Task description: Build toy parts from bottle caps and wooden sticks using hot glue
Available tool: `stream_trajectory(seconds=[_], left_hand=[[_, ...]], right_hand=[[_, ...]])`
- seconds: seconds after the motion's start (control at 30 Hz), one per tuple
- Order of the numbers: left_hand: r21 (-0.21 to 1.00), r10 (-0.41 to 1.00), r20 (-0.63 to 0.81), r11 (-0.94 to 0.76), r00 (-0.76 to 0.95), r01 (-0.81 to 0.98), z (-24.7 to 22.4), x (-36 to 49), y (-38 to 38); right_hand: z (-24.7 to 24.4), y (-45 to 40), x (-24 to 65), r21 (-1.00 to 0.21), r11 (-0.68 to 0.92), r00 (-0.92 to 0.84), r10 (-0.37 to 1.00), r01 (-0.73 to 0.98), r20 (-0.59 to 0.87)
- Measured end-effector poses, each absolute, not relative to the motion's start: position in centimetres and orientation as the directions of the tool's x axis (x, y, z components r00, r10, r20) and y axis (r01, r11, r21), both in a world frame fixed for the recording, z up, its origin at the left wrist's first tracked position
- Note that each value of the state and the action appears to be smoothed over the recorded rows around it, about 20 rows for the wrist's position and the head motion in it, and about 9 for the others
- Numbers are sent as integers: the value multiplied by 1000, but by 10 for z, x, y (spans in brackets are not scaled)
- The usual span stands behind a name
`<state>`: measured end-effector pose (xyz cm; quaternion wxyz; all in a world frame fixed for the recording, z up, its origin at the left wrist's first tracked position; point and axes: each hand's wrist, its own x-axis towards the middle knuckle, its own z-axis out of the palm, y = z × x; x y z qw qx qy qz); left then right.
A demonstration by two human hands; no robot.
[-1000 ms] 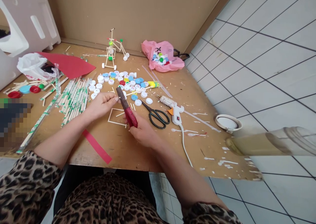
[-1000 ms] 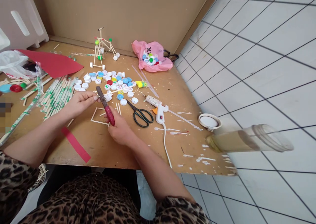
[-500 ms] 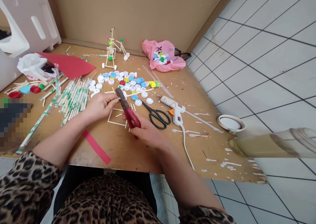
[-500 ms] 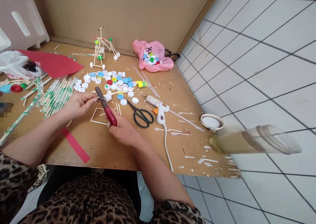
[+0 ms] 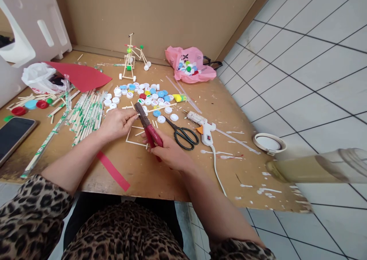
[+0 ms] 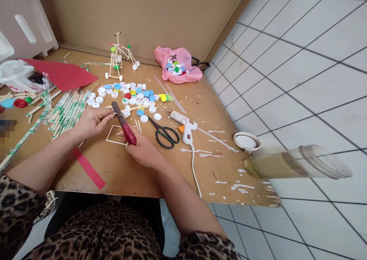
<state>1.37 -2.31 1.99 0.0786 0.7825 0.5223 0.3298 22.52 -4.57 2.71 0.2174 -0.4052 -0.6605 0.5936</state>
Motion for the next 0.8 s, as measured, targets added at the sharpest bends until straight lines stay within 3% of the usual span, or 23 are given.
stream_trajectory(seconds=[0.23, 0.43, 0.53, 0.8], left_hand=[[534, 883, 417, -429, 214, 729, 21, 15, -24], [811, 942, 270, -334, 198, 480, 25, 14, -22], [894, 961, 184, -251, 208, 372, 27, 13, -19], [821, 947, 247, -318, 206, 474, 25, 14, -21]], right_hand=[[25, -46, 222, -950, -6, -542, 820, 311, -183], [21, -47, 217, -950, 24, -509, 849, 311, -145], [22, -45, 217, -954, 12, -533, 831, 299, -157], [29, -43, 226, -958, -13, -612, 767, 285, -193]])
